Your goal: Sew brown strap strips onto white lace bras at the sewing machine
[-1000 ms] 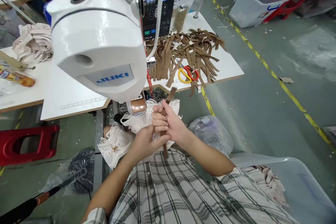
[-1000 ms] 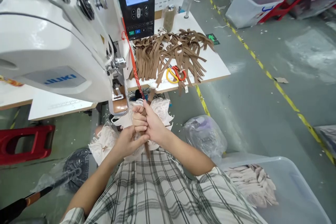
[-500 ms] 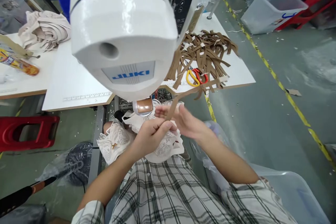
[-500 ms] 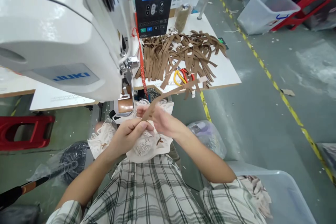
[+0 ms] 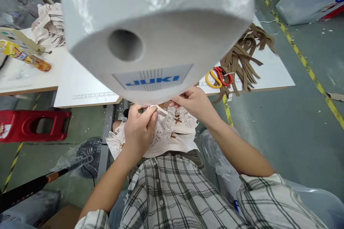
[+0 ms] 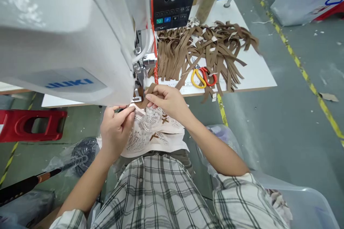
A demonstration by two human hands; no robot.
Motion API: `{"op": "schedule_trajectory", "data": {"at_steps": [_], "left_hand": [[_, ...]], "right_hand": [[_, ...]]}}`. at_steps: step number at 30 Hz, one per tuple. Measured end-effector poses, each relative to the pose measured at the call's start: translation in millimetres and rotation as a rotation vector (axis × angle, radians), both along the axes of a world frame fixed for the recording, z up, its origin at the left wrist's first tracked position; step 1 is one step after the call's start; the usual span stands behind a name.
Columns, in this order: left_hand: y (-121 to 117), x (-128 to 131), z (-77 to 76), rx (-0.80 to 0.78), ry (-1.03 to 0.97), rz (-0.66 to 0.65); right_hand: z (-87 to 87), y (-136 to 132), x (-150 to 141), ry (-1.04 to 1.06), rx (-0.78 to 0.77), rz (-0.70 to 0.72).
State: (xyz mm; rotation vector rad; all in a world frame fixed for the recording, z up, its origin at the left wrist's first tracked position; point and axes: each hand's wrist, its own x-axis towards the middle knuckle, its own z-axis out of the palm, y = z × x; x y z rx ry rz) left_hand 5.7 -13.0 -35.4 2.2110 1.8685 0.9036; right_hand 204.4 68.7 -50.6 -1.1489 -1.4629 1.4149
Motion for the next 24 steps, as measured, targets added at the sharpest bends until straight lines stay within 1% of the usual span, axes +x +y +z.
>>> {"op": "schedule_trajectory", "data": {"at_steps": [3,7,9,10,14,16,18,21,22,24], "left_hand": [[-2.1,-5.6,2.0,-0.08,-0.047,-0.034],[0.2,-20.0,2.5,-0.317,-0.14,-0.164],[3.1,-24.6,3.4,-0.408,-0.149,-0.225],[4.5,-25.4,4.6,-0.424,-0.129,-0.234],[8.0,-20.9,14.8,-0.398,0.069,-0.186],[7.5,-18.5,20.3,-0.401,0.084,-0.188],[4.8,-17.9,23.0,-0.399,-0.035,-0.191],[-2.5,-17.5,20.7,-0.362,-0.286,-0.189],[-5.0,-16.8,19.1,-0.341,-0.337,-0.199],[-8.4,-14.2,16.1,-0.291,-0.371,-0.241]], "right_hand": [[2.9,7.3,-7.4,-0.165,0.168,-0.047],[2.2,18.9,-17.4,-0.19,0.415,-0.084],[-0.7,23.7,-22.2,-0.196,0.482,-0.074],[-2.2,25.6,-24.3,-0.201,0.5,-0.069],[-4.4,29.9,-29.5,-0.229,0.515,-0.053],[-3.1,31.1,-30.0,-0.241,0.504,-0.042],[-1.0,32.1,-29.7,-0.246,0.501,-0.023],[1.1,33.2,-28.8,-0.247,0.51,0.002],[1.2,33.5,-28.6,-0.247,0.516,0.004],[0.5,34.0,-28.4,-0.248,0.531,0.006]]}}
